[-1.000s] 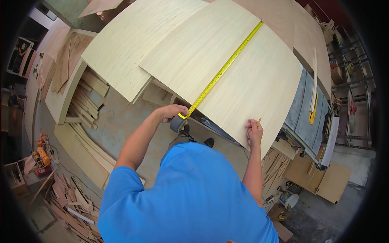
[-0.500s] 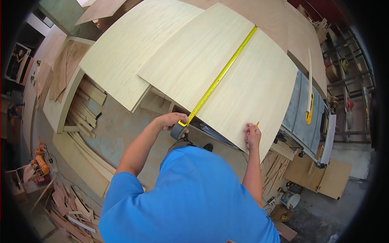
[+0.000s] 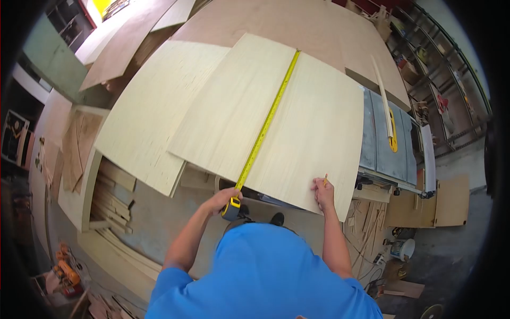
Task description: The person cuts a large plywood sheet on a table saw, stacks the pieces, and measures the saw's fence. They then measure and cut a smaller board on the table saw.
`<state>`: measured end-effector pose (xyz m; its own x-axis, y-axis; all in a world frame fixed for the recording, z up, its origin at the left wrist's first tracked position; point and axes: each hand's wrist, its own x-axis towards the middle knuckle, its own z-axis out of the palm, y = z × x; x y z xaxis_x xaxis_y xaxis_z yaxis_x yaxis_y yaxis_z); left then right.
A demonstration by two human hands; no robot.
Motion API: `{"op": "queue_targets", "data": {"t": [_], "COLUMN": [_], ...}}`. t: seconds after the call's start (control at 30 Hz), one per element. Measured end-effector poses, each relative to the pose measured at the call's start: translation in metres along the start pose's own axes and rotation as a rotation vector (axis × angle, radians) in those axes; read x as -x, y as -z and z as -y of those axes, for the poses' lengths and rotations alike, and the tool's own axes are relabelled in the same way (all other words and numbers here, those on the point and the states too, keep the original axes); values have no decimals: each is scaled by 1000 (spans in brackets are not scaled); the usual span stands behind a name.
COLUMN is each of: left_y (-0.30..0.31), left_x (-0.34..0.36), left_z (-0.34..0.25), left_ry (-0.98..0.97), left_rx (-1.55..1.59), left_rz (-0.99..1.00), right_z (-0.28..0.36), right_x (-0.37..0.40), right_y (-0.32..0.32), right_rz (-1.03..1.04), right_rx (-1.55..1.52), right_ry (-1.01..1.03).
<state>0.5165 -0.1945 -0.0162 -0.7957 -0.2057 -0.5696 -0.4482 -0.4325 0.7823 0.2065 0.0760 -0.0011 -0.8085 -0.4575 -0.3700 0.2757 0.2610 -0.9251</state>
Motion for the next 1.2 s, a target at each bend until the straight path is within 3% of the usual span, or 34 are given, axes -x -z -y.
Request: {"op": "queue_targets", "data": {"t": [0.13,0.2,0.3,0.4,0.5,0.57,0.67,0.77,0.87,0.9,1.0,1.13,1.17,1.2], "left_y": [-5,0,33,77,133,196,237,263,279,252,241,219,216,220], "left_x": [6,9,19,39,55,51,65,65,50,53,20,-23,-32,-28], "left_z": [-21,-39,-68,-99,-116,-104,-125,-147,-163,-177,-184,-197,-189,-188], "left_ry": [-66,-312,-428,-438,-356,-339,-158,-12,236,303,234,163,30,29], "left_rx": [32,2,-124,-190,-388,-514,-685,-750,-1026,-1281,-1678,-1359,-1290,-1236], "left_rz": [-110,-224,-516,-803,-1088,-1297,-1343,-1342,-1317,-1274,-1225,-849,-1038,-1026], "right_z": [-1,-1,-2,-16,-19,-10,-33,-50,-53,-61,-74,-59,-59,-60], "right_x": [0,1,4,13,58,95,133,142,124,114,105,142,162,182], "right_y": [0,-1,0,1,5,16,25,34,53,57,66,45,38,33], "right_rz": [2,-5,-31,-22,156,390,167,-402,-587,-546,-454,-386,-331,-278], "right_rx": [-40,-28,-51,63,86,180,-33,-626,-923,-902,-891,-914,-894,-877], "right_ry": [-1,13,11,148,18,-246,-520,-487,-339,-367,-383,-298,-316,-331]}}
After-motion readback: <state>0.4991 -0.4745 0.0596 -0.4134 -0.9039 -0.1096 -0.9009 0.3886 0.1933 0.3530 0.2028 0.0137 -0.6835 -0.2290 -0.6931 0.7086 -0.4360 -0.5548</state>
